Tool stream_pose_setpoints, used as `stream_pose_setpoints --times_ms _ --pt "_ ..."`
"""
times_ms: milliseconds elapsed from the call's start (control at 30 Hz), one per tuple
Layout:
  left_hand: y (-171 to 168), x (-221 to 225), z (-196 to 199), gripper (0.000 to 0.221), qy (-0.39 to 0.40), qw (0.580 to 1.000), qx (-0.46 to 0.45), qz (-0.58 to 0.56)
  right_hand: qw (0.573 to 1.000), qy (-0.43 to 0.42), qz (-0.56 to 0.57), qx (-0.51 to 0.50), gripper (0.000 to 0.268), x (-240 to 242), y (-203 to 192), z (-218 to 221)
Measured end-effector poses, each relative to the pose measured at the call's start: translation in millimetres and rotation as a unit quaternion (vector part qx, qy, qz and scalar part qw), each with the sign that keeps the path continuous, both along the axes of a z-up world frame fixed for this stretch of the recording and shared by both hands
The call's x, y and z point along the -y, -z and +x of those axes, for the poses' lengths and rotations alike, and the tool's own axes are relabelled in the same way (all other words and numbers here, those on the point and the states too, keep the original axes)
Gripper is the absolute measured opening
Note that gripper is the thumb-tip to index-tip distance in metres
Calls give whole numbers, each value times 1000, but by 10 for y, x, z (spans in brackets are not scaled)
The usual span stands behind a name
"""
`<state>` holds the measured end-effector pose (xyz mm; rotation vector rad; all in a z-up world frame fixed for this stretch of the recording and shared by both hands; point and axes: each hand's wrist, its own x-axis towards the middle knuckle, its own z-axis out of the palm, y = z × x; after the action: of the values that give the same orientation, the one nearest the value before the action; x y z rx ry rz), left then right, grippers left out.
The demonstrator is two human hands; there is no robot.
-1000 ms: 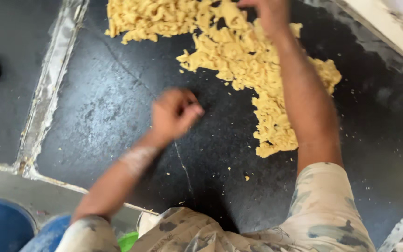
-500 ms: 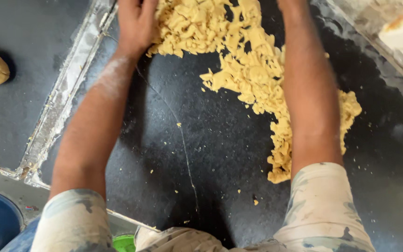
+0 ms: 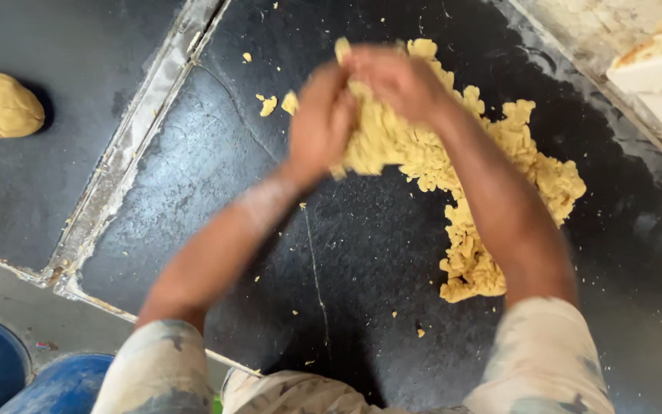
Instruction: The person gathers scraps of yellow dough on a dark surface and kneads them together by hand into a smooth log.
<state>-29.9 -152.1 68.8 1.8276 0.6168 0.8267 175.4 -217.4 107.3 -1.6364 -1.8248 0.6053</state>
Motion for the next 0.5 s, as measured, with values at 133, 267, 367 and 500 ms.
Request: stream_pose_setpoints --times_ms 133,267,367,500 --pt "-389 1042 -494 54 71 997 -19 18 996 2 -32 87 17 1100 -414 -536" --pt "-454 967 -747 62 175 972 -101 -124 996 8 -14 86 21 1630 -674 -789" --pt "-293 -18 -784 55 54 993 -25 100 997 74 -11 5 22 1744 -636 -769" --pt "-226 -696 -559 49 -6 989 -66 135 993 114 -2 -11 19 1774 -475 -761"
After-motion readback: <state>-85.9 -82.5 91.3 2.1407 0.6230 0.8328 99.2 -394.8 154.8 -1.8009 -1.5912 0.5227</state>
